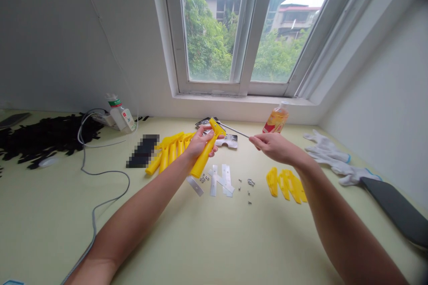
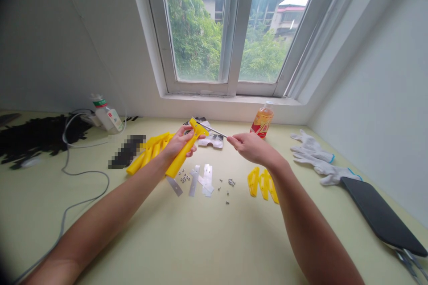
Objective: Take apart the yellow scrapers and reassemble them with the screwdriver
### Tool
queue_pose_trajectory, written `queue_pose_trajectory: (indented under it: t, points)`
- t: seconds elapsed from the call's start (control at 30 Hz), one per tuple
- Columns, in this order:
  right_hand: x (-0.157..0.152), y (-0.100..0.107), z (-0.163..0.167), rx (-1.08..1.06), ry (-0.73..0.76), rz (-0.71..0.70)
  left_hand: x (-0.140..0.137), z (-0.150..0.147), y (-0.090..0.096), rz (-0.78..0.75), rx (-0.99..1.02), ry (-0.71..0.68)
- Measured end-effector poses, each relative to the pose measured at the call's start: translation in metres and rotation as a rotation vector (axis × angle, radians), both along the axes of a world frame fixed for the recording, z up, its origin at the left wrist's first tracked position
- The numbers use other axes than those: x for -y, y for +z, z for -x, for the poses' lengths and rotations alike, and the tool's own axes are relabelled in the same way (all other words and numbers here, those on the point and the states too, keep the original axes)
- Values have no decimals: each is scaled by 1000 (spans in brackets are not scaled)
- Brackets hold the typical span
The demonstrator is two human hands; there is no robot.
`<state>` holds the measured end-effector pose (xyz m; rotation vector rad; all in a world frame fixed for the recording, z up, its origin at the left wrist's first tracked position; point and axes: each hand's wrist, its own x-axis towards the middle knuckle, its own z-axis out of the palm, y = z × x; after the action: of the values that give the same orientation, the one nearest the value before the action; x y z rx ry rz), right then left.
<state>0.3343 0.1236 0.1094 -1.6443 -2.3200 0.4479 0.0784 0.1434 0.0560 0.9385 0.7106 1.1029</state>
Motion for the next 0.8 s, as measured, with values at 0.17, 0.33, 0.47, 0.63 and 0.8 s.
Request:
queue_pose_trajectory:
  t: [0.17,0.33,0.47,0.63,0.8]
  points:
    - [1,0,-1,-22,6,19,0,1,0,-5,-5,-6]
    - [2,0,-1,-50,9,29,0,1,0,-5,-11,-13]
    - [4,1,0,-6,6,7,0,2,0,-2,-39,-19]
    - [6,4,0,-7,-23,56,2,2,3,-92,-93,4]
    - [4,0,-7,-178,-54,377,5,1,3,-184,-181,44]
